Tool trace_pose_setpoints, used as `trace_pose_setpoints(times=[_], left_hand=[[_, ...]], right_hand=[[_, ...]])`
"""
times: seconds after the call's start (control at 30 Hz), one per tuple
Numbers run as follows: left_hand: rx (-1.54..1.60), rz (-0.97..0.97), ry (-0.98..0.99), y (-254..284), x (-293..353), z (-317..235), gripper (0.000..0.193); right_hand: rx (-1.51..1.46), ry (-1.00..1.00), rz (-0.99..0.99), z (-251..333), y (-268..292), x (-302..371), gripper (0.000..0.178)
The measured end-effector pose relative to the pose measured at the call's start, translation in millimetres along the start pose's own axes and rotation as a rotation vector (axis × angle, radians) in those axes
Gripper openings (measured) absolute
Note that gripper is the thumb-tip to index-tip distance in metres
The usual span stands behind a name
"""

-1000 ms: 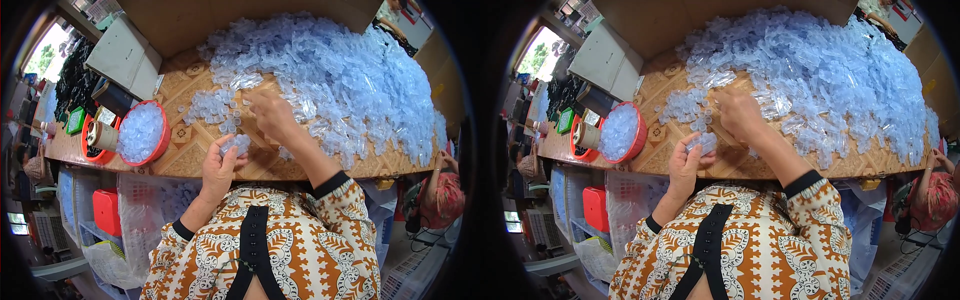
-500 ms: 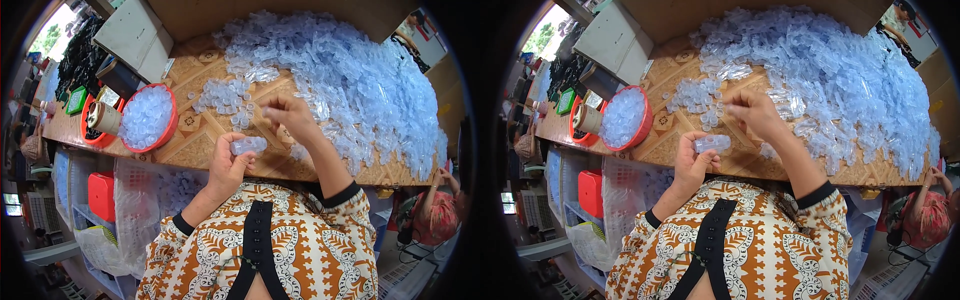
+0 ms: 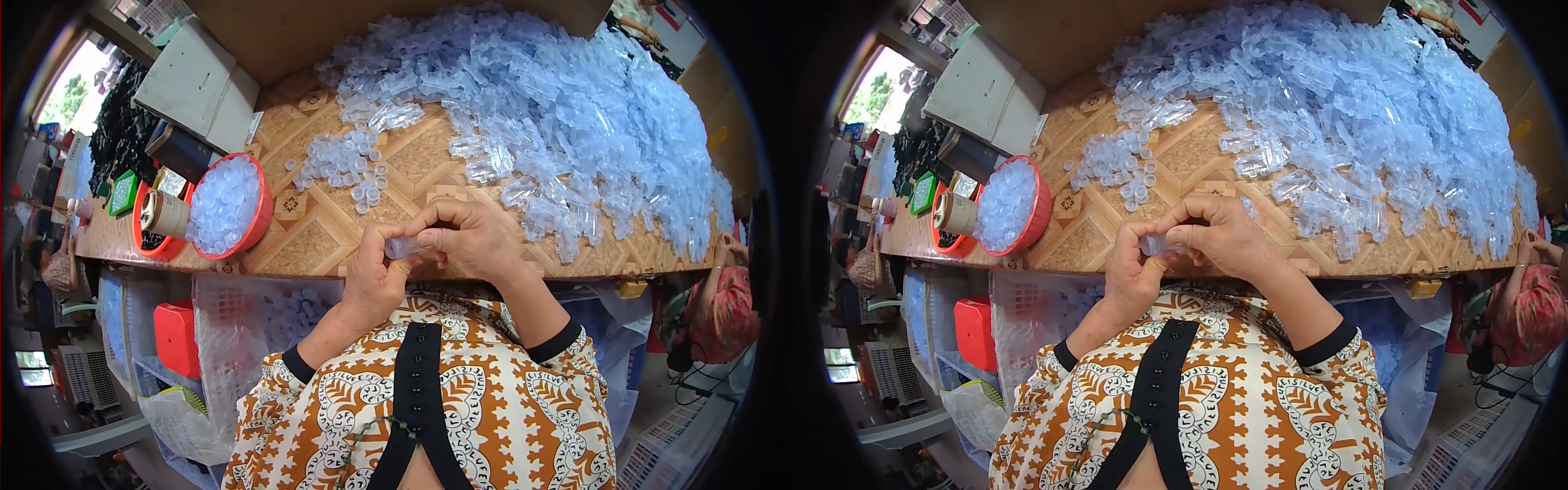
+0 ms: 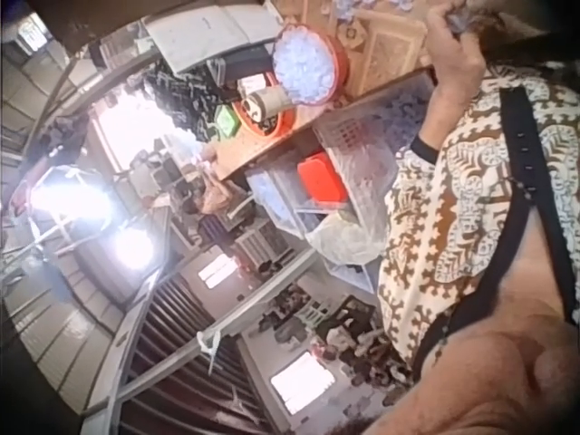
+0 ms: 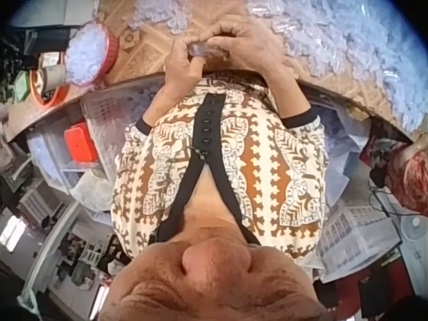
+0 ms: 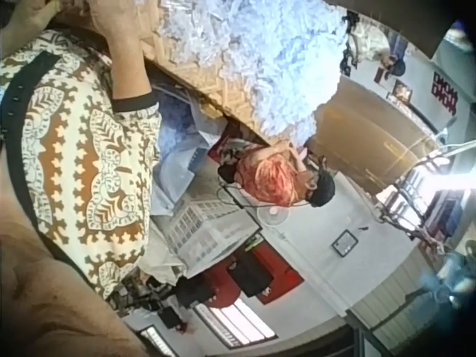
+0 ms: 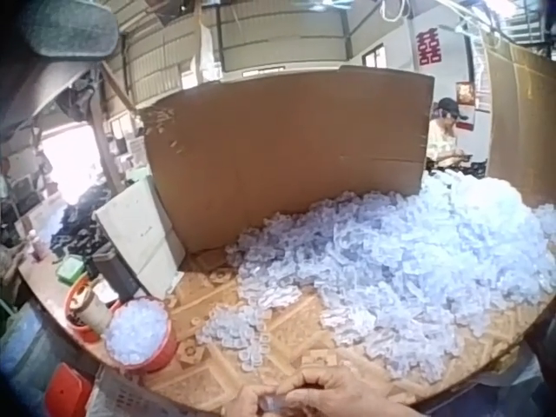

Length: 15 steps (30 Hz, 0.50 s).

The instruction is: The person assembles small plastic components by fitting and pressing clear plastic pieces and caps together by hand.

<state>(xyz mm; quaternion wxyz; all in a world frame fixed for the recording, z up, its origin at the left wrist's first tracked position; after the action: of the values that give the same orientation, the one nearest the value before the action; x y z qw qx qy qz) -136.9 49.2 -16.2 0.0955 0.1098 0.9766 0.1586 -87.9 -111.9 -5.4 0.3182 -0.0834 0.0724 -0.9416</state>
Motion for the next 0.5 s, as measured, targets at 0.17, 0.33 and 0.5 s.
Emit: trace_pose_setpoints(times=[0.17,0.33,0.5], left_hand=[[-0.155,0.006,-0.093,-2,-1,-11,0.034],[-0.138,0.038,-0.068,-4,1,-9,0.036],[-0.266,0.01,-0.288,-2,1,-16,0.04]], right_hand=[[-0.096,0.0,0.042,-5,1,5,0.011],[0.035,0.115,-0.053,-12,2,6,0.014],[0.25,0.079,-0.086,-1,4,13,0.019]])
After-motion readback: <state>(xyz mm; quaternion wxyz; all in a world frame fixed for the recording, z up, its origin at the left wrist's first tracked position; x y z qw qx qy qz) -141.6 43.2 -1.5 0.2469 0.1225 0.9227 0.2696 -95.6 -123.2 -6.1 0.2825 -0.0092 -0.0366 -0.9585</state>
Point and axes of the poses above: each hand's wrist, its own x-axis away from the middle knuckle, its own y-axis out of the back of the hand, z = x × y, the point moved 5 cm from there along -x, towards the middle knuckle, and after that the axes turned 9 degrees about z, right-handed, at the moved point
